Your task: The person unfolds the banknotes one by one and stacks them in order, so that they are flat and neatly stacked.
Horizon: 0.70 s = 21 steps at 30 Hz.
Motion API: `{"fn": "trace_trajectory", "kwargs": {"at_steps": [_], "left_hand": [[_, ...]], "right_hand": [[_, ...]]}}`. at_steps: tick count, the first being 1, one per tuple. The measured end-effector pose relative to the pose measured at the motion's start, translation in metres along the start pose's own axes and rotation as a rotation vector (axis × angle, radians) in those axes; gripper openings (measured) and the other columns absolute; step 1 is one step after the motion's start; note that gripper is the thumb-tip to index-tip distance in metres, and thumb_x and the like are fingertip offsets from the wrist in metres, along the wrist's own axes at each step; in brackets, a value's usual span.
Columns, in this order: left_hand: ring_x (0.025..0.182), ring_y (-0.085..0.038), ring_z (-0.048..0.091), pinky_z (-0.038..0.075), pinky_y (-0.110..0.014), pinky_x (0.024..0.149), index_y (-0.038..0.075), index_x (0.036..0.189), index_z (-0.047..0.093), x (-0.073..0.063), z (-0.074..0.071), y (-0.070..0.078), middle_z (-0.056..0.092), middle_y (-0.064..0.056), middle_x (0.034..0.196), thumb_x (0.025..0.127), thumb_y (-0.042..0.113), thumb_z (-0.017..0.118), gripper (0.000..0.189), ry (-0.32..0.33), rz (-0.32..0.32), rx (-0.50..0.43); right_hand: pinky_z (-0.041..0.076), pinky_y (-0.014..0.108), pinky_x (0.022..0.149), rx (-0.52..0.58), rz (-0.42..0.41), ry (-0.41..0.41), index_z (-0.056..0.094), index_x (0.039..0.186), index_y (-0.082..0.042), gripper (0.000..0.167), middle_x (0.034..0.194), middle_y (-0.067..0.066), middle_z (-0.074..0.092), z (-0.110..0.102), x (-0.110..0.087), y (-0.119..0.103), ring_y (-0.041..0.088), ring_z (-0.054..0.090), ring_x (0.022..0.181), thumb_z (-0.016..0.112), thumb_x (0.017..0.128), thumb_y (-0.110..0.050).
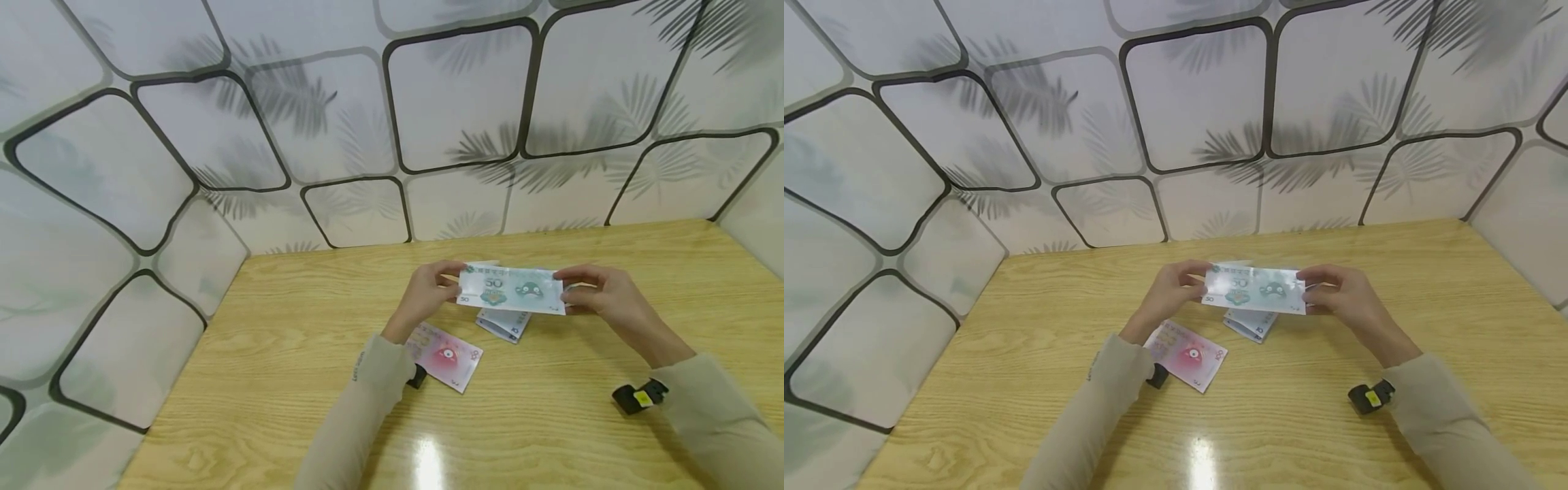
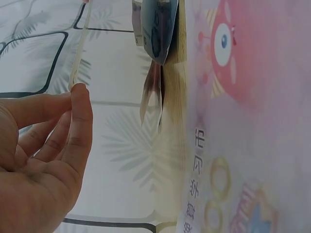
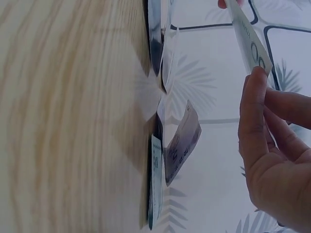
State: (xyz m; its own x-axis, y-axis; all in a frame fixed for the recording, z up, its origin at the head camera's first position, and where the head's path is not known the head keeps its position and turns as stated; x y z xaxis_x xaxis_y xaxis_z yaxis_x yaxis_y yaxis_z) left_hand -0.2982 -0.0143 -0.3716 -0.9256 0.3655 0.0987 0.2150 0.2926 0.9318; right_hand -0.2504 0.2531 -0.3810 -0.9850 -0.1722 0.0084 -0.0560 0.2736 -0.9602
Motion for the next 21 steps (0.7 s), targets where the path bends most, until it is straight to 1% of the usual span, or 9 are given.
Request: {"fn": "trace_trajectory", "kwargs": {"at_steps": [6, 9, 14, 21], "left_hand": [[0.094, -0.028, 0.07, 0.062, -0.031, 0.073, -0.005, 0.128, 0.066, -0.003, -0.005, -0.001, 0.066, -0.021, 0.12, 0.091, -0.016, 0.062, 0.038, 0.009, -0.003, -0.003], [0.095, -0.029, 0.07, 0.062, -0.031, 0.073, -0.005, 0.128, 0.066, -0.004, -0.007, -0.001, 0.066, -0.021, 0.12, 0.091, -0.016, 0.062, 0.038, 0.007, -0.002, 0.003], [0.095, -0.029, 0.069, 0.062, -0.032, 0.074, -0.005, 0.129, 0.065, -0.005, -0.011, -0.001, 0.066, -0.021, 0.122, 0.091, -0.015, 0.062, 0.039, 0.002, 0.004, 0.03], [0.096, -0.029, 0.069, 0.062, -0.033, 0.074, -0.003, 0.13, 0.065, -0.009, -0.018, -0.004, 0.066, -0.02, 0.123, 0.092, -0.014, 0.061, 0.04, -0.012, 0.002, 0.054]], "right_hand": [[0.061, 0.029, 0.074, 0.016, -0.023, -0.002, 0.049, 0.132, 0.02, 0.041, 0.105, -0.01, 0.063, 0.005, -0.002, -0.003, 0.008, 0.066, 0.088, 0.064, 0.097, 0.005], [0.062, 0.029, 0.072, 0.027, -0.027, 0.009, 0.051, 0.128, 0.02, 0.038, 0.101, -0.008, 0.064, 0.009, -0.002, -0.004, 0.009, 0.066, 0.085, 0.065, 0.095, 0.006], [0.062, 0.029, 0.071, 0.052, -0.009, 0.015, 0.05, 0.127, 0.021, 0.039, 0.098, -0.003, 0.064, 0.016, -0.002, -0.004, 0.01, 0.066, 0.082, 0.065, 0.093, 0.008], [0.062, 0.03, 0.071, 0.05, 0.021, -0.018, 0.049, 0.128, 0.022, 0.04, 0.104, 0.004, 0.062, 0.027, -0.003, -0.006, 0.011, 0.066, 0.08, 0.064, 0.093, 0.009]]}}
Point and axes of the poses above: each hand's wrist, its own x-axis towards the middle knuckle, its own z-axis out of the palm, y = z × x, the point moved 6 cm from there along x, towards the middle knuckle
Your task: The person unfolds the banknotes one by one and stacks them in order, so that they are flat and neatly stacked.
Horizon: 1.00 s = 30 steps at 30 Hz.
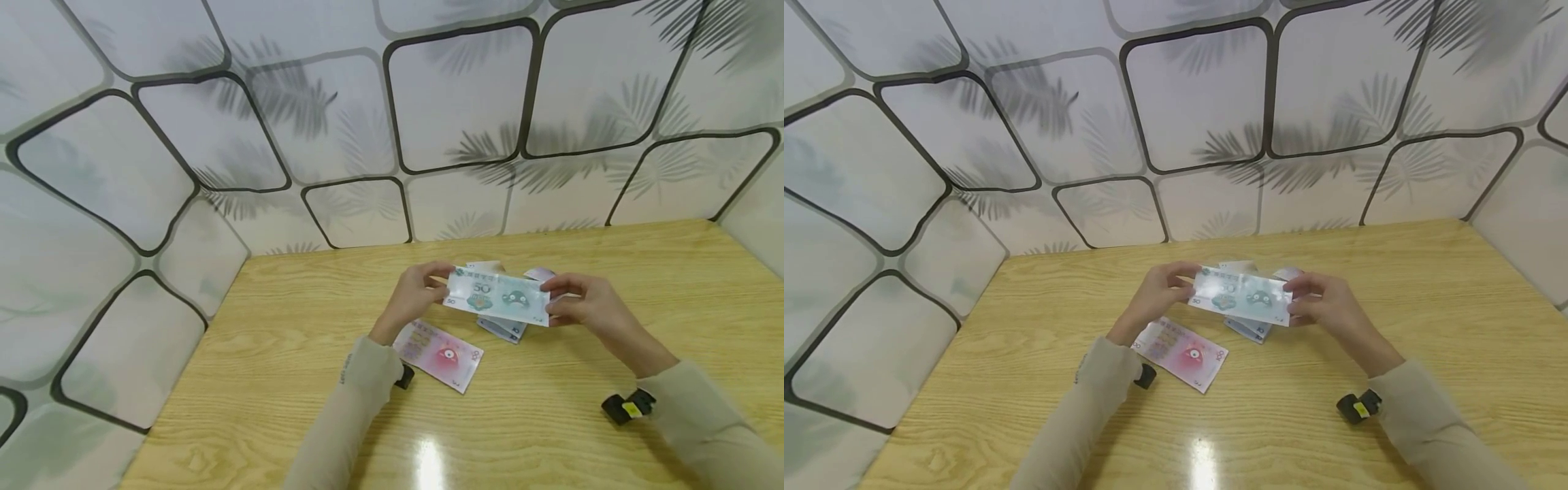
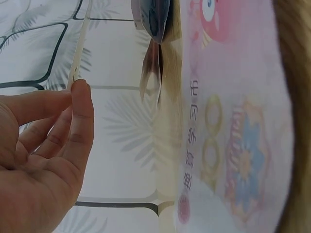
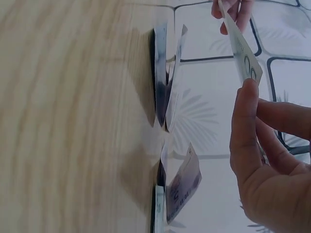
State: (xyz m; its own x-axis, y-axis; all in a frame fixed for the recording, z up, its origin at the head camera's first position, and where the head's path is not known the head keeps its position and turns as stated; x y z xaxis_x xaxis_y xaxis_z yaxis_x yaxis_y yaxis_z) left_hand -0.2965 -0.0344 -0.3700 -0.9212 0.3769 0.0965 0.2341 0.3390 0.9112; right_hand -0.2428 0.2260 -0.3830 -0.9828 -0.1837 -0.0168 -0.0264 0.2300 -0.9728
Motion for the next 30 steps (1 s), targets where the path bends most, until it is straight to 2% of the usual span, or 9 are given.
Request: {"fn": "trace_trajectory", "kwargs": {"at_steps": [4, 11, 19, 26, 30], "left_hand": [[0.097, -0.03, 0.069, 0.062, -0.035, 0.076, -0.004, 0.13, 0.065, -0.004, -0.005, -0.002, 0.065, -0.021, 0.124, 0.092, -0.013, 0.06, 0.04, -0.008, 0.001, 0.011], [0.098, -0.031, 0.068, 0.062, -0.038, 0.076, -0.004, 0.13, 0.064, -0.011, -0.014, -0.006, 0.065, -0.021, 0.124, 0.091, -0.014, 0.06, 0.041, -0.018, 0.002, 0.027], [0.093, -0.022, 0.067, 0.058, -0.041, 0.056, 0.002, 0.132, 0.065, -0.024, -0.027, -0.011, 0.066, -0.016, 0.123, 0.094, -0.007, 0.061, 0.039, -0.033, -0.02, 0.077], [0.095, -0.026, 0.068, 0.06, -0.039, 0.066, -0.003, 0.13, 0.065, -0.033, -0.034, -0.018, 0.066, -0.02, 0.123, 0.092, -0.013, 0.06, 0.04, -0.045, -0.028, 0.042], [0.097, -0.029, 0.068, 0.061, -0.035, 0.07, -0.005, 0.13, 0.064, -0.039, -0.038, -0.02, 0.066, -0.021, 0.123, 0.091, -0.013, 0.061, 0.039, -0.044, -0.006, 0.056]], "right_hand": [[0.062, 0.032, 0.07, 0.004, 0.001, -0.024, 0.051, 0.124, 0.023, 0.037, 0.104, 0.006, 0.062, 0.008, -0.001, -0.002, 0.012, 0.066, 0.078, 0.065, 0.092, 0.01], [0.062, 0.031, 0.067, -0.011, -0.031, -0.078, 0.049, 0.124, 0.026, 0.037, 0.112, 0.019, 0.057, 0.022, -0.001, -0.005, 0.012, 0.067, 0.072, 0.064, 0.092, 0.013], [0.063, 0.033, 0.067, 0.041, 0.014, -0.114, 0.05, 0.122, 0.023, 0.039, 0.102, 0.017, 0.057, 0.039, -0.002, -0.005, 0.016, 0.068, 0.07, 0.066, 0.089, 0.01], [0.063, 0.033, 0.067, 0.072, -0.007, -0.17, 0.051, 0.119, 0.024, 0.038, 0.097, 0.017, 0.056, 0.054, -0.003, -0.004, 0.015, 0.068, 0.071, 0.067, 0.087, 0.011], [0.063, 0.032, 0.067, 0.055, -0.013, -0.21, 0.051, 0.119, 0.024, 0.036, 0.097, 0.017, 0.057, 0.062, -0.003, -0.005, 0.015, 0.067, 0.071, 0.066, 0.088, 0.011]]}}
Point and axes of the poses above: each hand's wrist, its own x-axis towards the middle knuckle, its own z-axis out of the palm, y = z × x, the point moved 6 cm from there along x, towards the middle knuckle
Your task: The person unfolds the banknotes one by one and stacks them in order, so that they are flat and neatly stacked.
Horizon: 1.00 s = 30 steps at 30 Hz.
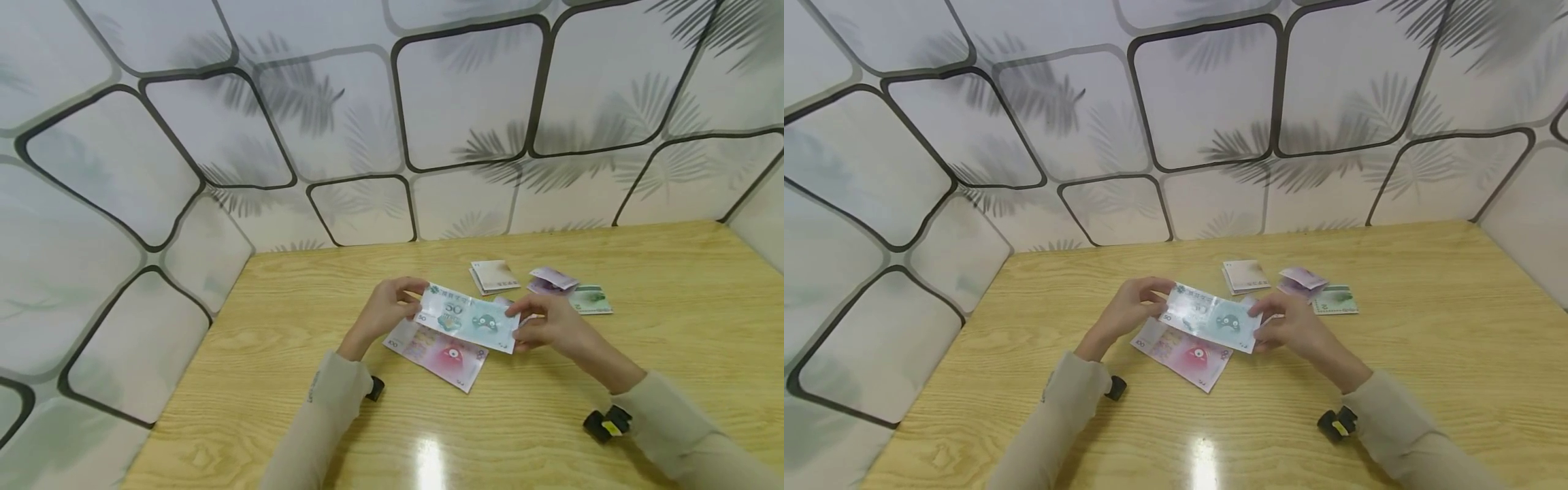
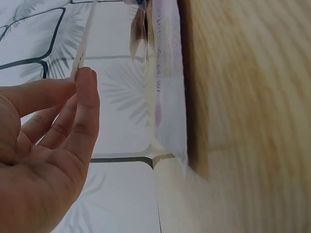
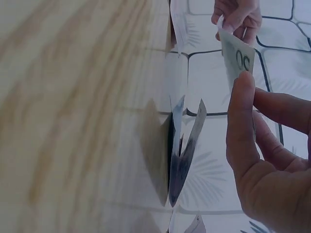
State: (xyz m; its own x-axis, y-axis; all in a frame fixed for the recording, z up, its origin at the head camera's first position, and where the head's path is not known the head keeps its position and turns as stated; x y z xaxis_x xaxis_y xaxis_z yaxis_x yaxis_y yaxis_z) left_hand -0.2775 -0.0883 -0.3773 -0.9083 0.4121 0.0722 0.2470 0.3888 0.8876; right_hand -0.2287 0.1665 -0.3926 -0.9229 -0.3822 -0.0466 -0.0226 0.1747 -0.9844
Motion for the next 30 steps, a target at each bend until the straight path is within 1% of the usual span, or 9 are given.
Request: {"fn": "trace_trajectory", "kwargs": {"at_steps": [2, 5, 11, 17, 23, 27, 30], "left_hand": [[0.096, -0.029, 0.068, 0.061, -0.033, 0.071, -0.007, 0.128, 0.065, -0.003, -0.002, 0.001, 0.067, -0.022, 0.121, 0.091, -0.013, 0.06, 0.038, 0.0, 0.028, 0.024], [0.095, -0.028, 0.069, 0.061, -0.03, 0.071, -0.007, 0.127, 0.065, -0.008, -0.004, 0.0, 0.067, -0.022, 0.118, 0.091, -0.012, 0.061, 0.037, 0.005, 0.041, 0.041], [0.097, -0.031, 0.068, 0.061, -0.032, 0.073, -0.006, 0.129, 0.065, -0.012, -0.008, -0.004, 0.066, -0.022, 0.117, 0.093, -0.011, 0.061, 0.036, -0.003, 0.011, 0.044], [0.096, -0.032, 0.069, 0.061, -0.031, 0.071, -0.008, 0.128, 0.064, -0.016, -0.012, -0.009, 0.067, -0.022, 0.113, 0.093, -0.011, 0.061, 0.036, -0.014, 0.002, 0.053], [0.097, -0.032, 0.069, 0.06, -0.03, 0.071, -0.007, 0.126, 0.066, -0.019, -0.015, -0.013, 0.069, -0.02, 0.109, 0.091, -0.012, 0.062, 0.035, -0.007, -0.027, 0.062], [0.097, -0.031, 0.069, 0.06, -0.031, 0.076, -0.006, 0.124, 0.067, -0.02, -0.017, -0.014, 0.07, -0.019, 0.108, 0.092, -0.011, 0.064, 0.033, -0.014, -0.019, 0.09], [0.097, -0.032, 0.069, 0.06, -0.032, 0.078, -0.008, 0.123, 0.066, -0.021, -0.018, -0.014, 0.07, -0.019, 0.108, 0.092, -0.011, 0.063, 0.031, -0.029, -0.016, 0.099]], "right_hand": [[0.063, 0.033, 0.068, -0.007, 0.003, -0.018, 0.052, 0.118, 0.024, 0.036, 0.095, 0.016, 0.059, 0.003, 0.001, 0.0, 0.016, 0.068, 0.071, 0.066, 0.088, 0.011], [0.063, 0.033, 0.069, -0.01, 0.012, -0.043, 0.052, 0.118, 0.025, 0.037, 0.093, 0.015, 0.06, 0.008, 0.002, 0.001, 0.016, 0.068, 0.072, 0.066, 0.088, 0.009], [0.063, 0.032, 0.067, -0.021, -0.01, -0.108, 0.052, 0.117, 0.025, 0.037, 0.093, 0.016, 0.06, 0.016, 0.002, 0.0, 0.014, 0.068, 0.073, 0.065, 0.087, 0.009], [0.063, 0.033, 0.068, -0.025, 0.009, -0.176, 0.053, 0.119, 0.025, 0.036, 0.098, 0.016, 0.06, 0.024, 0.002, 0.001, 0.017, 0.069, 0.077, 0.065, 0.089, 0.008], [0.063, 0.034, 0.069, -0.013, -0.002, -0.238, 0.052, 0.12, 0.026, 0.035, 0.093, 0.016, 0.063, 0.029, 0.002, 0.0, 0.018, 0.069, 0.075, 0.063, 0.091, 0.008], [0.063, 0.036, 0.069, -0.028, 0.001, -0.305, 0.052, 0.121, 0.025, 0.037, 0.092, 0.015, 0.064, 0.034, 0.002, 0.001, 0.017, 0.07, 0.074, 0.065, 0.092, 0.007], [0.063, 0.036, 0.07, -0.052, 0.015, -0.366, 0.051, 0.122, 0.025, 0.038, 0.094, 0.014, 0.064, 0.04, 0.002, 0.004, 0.018, 0.069, 0.078, 0.064, 0.093, 0.005]]}}
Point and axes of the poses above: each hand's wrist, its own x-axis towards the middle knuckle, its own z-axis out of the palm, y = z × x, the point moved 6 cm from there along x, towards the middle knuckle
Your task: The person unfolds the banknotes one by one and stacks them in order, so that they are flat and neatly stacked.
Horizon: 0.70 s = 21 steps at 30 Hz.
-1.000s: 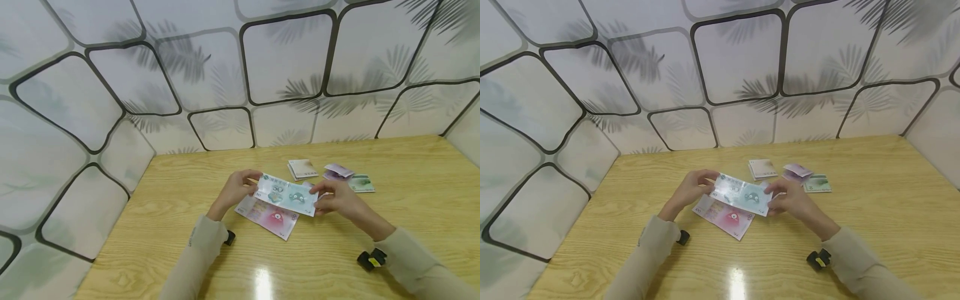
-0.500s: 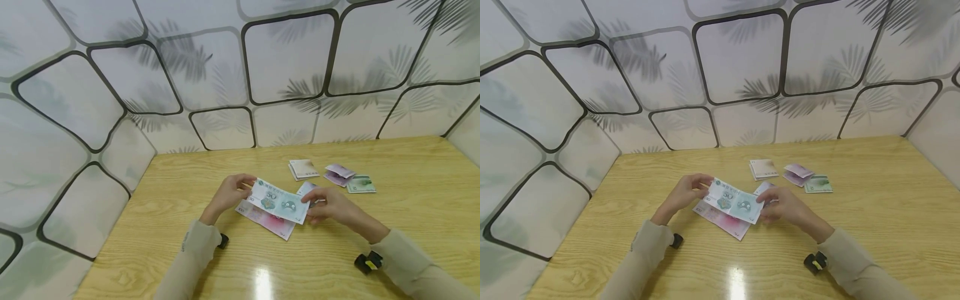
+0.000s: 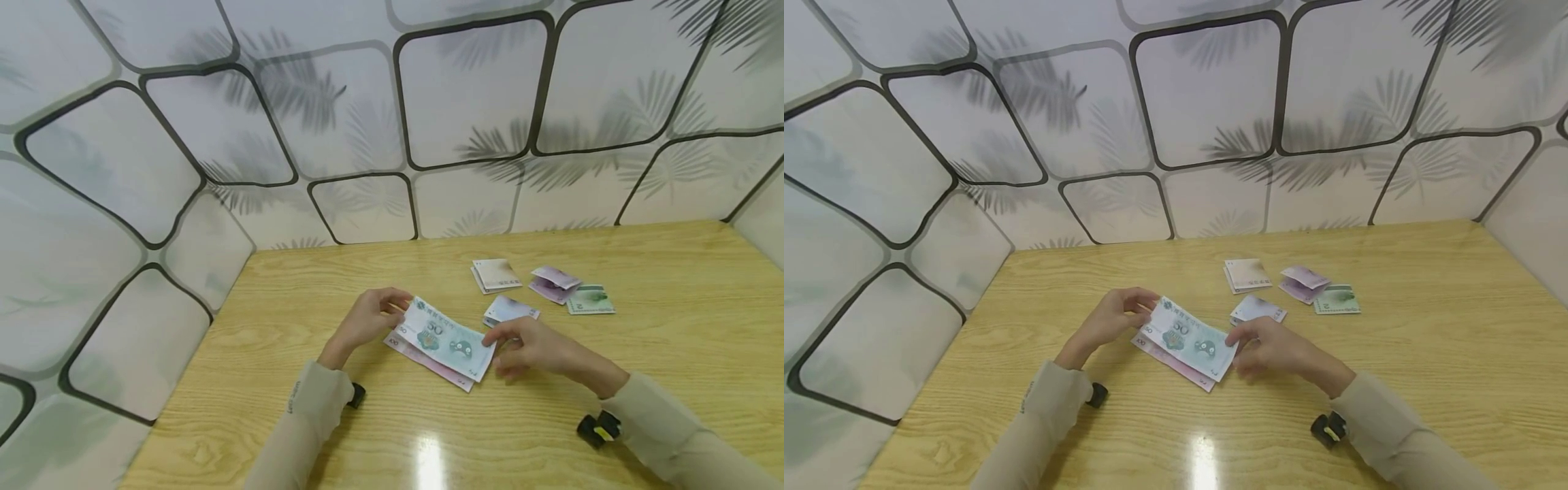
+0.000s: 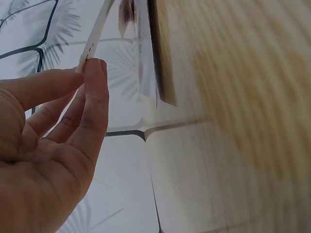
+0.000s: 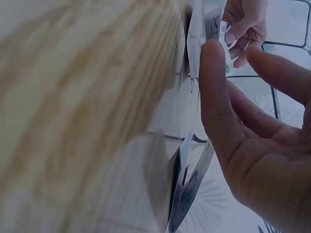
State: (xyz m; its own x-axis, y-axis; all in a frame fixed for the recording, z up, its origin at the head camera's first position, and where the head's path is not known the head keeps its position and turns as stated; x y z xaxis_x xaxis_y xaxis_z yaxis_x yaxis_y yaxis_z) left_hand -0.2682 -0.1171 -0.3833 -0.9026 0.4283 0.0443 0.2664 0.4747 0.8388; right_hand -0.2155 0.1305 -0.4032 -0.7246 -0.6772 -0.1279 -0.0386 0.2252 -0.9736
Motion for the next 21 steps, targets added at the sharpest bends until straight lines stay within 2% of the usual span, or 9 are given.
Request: {"fn": "trace_trajectory", "kwargs": {"at_steps": [3, 9, 14, 17, 21], "left_hand": [[0.097, -0.031, 0.069, 0.06, -0.032, 0.076, -0.009, 0.123, 0.066, -0.0003, -0.0006, -0.0008, 0.069, -0.02, 0.108, 0.093, -0.011, 0.062, 0.031, -0.018, -0.011, -0.007], [0.097, -0.031, 0.068, 0.06, -0.031, 0.076, -0.009, 0.123, 0.066, -0.0029, -0.0029, -0.0005, 0.069, -0.02, 0.106, 0.093, -0.012, 0.061, 0.03, -0.047, -0.028, -0.012], [0.095, -0.027, 0.067, 0.057, -0.027, 0.074, -0.008, 0.12, 0.067, -0.0023, -0.0027, -0.0041, 0.07, -0.017, 0.104, 0.092, -0.011, 0.063, 0.028, -0.062, -0.079, 0.02], [0.089, -0.021, 0.065, 0.054, -0.025, 0.069, -0.008, 0.118, 0.068, -0.0019, -0.0017, -0.0069, 0.07, -0.015, 0.102, 0.092, -0.011, 0.064, 0.027, -0.081, -0.123, 0.033], [0.073, -0.014, 0.06, 0.053, -0.024, 0.06, -0.009, 0.116, 0.068, -0.0036, 0.0003, -0.01, 0.067, -0.014, 0.096, 0.091, -0.012, 0.063, 0.025, -0.117, -0.183, 0.0]], "right_hand": [[0.063, 0.036, 0.071, -0.018, 0.015, -0.034, 0.051, 0.122, 0.025, 0.038, 0.096, 0.015, 0.064, 0.0042, 0.0012, 0.0015, 0.02, 0.069, 0.082, 0.063, 0.093, 0.005], [0.063, 0.036, 0.072, -0.018, 0.029, -0.051, 0.052, 0.123, 0.024, 0.037, 0.098, 0.015, 0.064, 0.0076, 0.002, 0.0015, 0.027, 0.068, 0.085, 0.061, 0.092, 0.005], [0.063, 0.036, 0.07, -0.039, 0.047, -0.076, 0.051, 0.126, 0.023, 0.04, 0.094, 0.012, 0.064, 0.009, 0.0026, 0.0008, 0.025, 0.068, 0.083, 0.062, 0.093, 0.003], [0.063, 0.036, 0.067, -0.064, 0.06, -0.086, 0.05, 0.128, 0.022, 0.042, 0.092, 0.011, 0.063, 0.0093, 0.0036, 0.0003, 0.024, 0.066, 0.081, 0.063, 0.093, 0.001], [0.063, 0.037, 0.064, -0.108, 0.057, -0.09, 0.049, 0.129, 0.023, 0.044, 0.092, 0.011, 0.061, 0.0076, 0.0051, -0.0008, 0.023, 0.065, 0.079, 0.063, 0.093, 0.001]]}}
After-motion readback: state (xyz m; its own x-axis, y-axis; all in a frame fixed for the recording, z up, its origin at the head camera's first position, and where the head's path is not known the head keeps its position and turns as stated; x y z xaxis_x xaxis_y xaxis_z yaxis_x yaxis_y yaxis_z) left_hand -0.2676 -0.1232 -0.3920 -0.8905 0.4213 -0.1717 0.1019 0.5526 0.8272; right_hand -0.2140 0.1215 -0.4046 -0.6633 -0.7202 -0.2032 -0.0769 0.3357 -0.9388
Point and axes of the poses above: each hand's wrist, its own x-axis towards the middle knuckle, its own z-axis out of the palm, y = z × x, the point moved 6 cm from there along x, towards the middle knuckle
